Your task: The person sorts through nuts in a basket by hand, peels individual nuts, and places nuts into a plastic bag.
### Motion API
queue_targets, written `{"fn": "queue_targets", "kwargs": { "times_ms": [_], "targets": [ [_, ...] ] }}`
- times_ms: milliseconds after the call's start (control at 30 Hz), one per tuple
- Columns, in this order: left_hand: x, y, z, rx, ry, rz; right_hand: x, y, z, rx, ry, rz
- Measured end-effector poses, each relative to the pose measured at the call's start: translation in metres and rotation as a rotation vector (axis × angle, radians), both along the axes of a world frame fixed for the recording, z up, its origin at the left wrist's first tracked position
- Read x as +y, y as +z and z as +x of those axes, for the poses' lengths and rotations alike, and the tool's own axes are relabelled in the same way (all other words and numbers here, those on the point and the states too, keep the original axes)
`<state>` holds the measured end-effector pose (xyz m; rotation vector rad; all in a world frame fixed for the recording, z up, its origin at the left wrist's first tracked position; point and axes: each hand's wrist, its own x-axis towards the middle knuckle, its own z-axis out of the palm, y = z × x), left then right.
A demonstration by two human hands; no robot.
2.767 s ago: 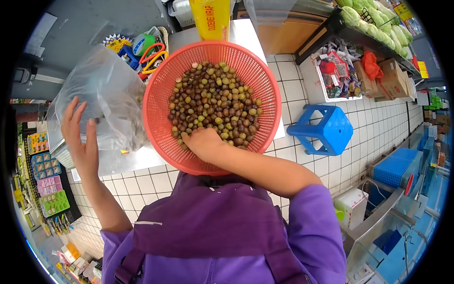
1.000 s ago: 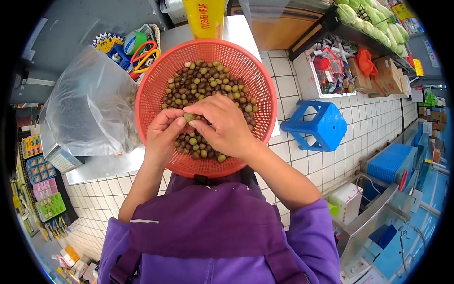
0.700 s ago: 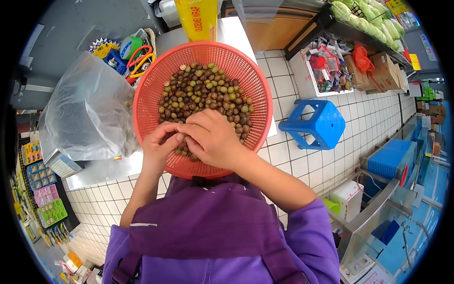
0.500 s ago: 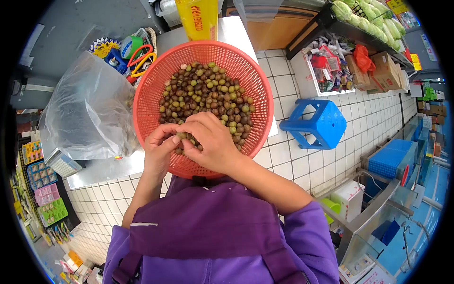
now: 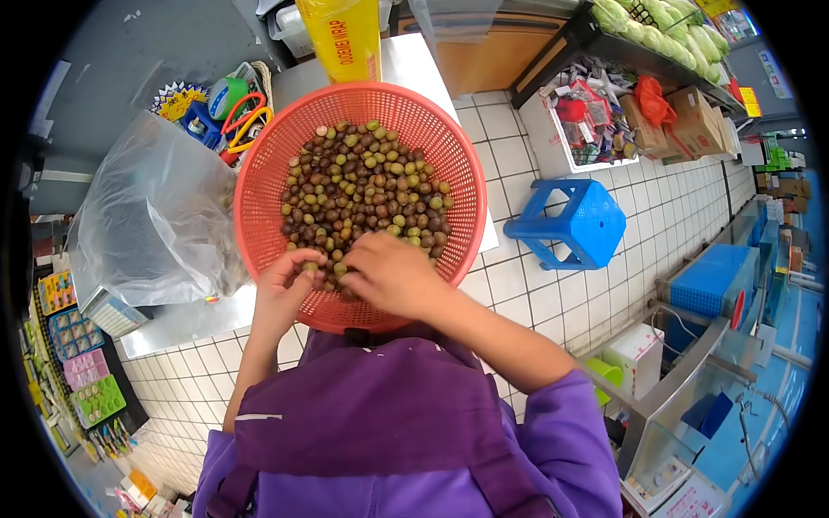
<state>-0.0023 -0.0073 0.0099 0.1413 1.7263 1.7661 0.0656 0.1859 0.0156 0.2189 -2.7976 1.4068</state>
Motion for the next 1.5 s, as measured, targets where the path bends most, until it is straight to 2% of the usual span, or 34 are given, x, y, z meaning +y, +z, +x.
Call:
{"fn": "queue_targets", "kwargs": {
  "times_ms": [67,133,200,233,367,433,600,733,800,933,1000,1067,1133,1233,1333,1467,1500],
  "targets": [
    [-0.005,0.000,-0.005,0.714,-0.340,-0.411,0.026,-0.018,-0.004,0.083,-0.073,0.270],
    [-0.006,-0.006,-0.005,0.734,-0.405,-0.455,0.054,-0.026,-0.015,0.064,-0.177,0.429],
    [-0.001,-0.018,0.000,0.879,-0.589,-0.541,0.070,-0.029,-0.026,-0.052,-0.246,0.518],
    [0.004,-0.022,0.001,0.912,-0.639,-0.618,0.076,-0.037,-0.032,-0.012,-0.247,0.491],
    [0.041,-0.021,0.005,0.979,-0.751,-0.620,0.077,-0.054,-0.065,0.024,-0.293,0.471],
    [0.060,-0.032,0.010,1.169,-0.892,-0.548,0.071,-0.063,-0.083,0.013,-0.326,0.457],
    [0.085,-0.045,0.003,1.196,-0.870,-0.562,0.063,-0.074,-0.110,-0.070,-0.377,0.487],
    [0.085,-0.040,-0.015,1.040,-1.096,-0.833,0.072,-0.066,-0.114,-0.174,-0.283,0.593],
    [0.065,-0.034,-0.029,0.947,-1.010,-0.907,0.081,-0.073,-0.112,-0.148,-0.257,0.594],
    [0.021,-0.034,-0.034,0.977,-0.879,-0.969,0.085,-0.063,-0.100,-0.218,-0.231,0.599],
    [0.007,-0.026,-0.035,1.035,-0.760,-0.858,0.088,-0.055,-0.092,-0.241,-0.227,0.594],
    [-0.003,-0.016,-0.032,1.090,-0.730,-0.857,0.089,-0.052,-0.083,-0.237,-0.256,0.612],
    [-0.012,-0.008,-0.030,0.952,-0.712,-0.896,0.088,-0.051,-0.073,-0.019,-0.237,0.650],
    [-0.019,-0.009,-0.027,1.052,-0.632,-0.762,0.083,-0.048,-0.069,0.094,-0.168,0.528],
    [-0.014,-0.009,-0.024,1.030,-0.590,-0.781,0.068,-0.048,-0.071,0.005,-0.043,0.487],
    [-0.014,-0.015,-0.024,1.088,-0.540,-0.784,0.057,-0.067,-0.075,-0.131,-0.044,0.674],
    [-0.014,-0.016,-0.024,1.150,-0.499,-0.764,0.058,-0.064,-0.075,-0.106,-0.053,0.599]
  ]
}}
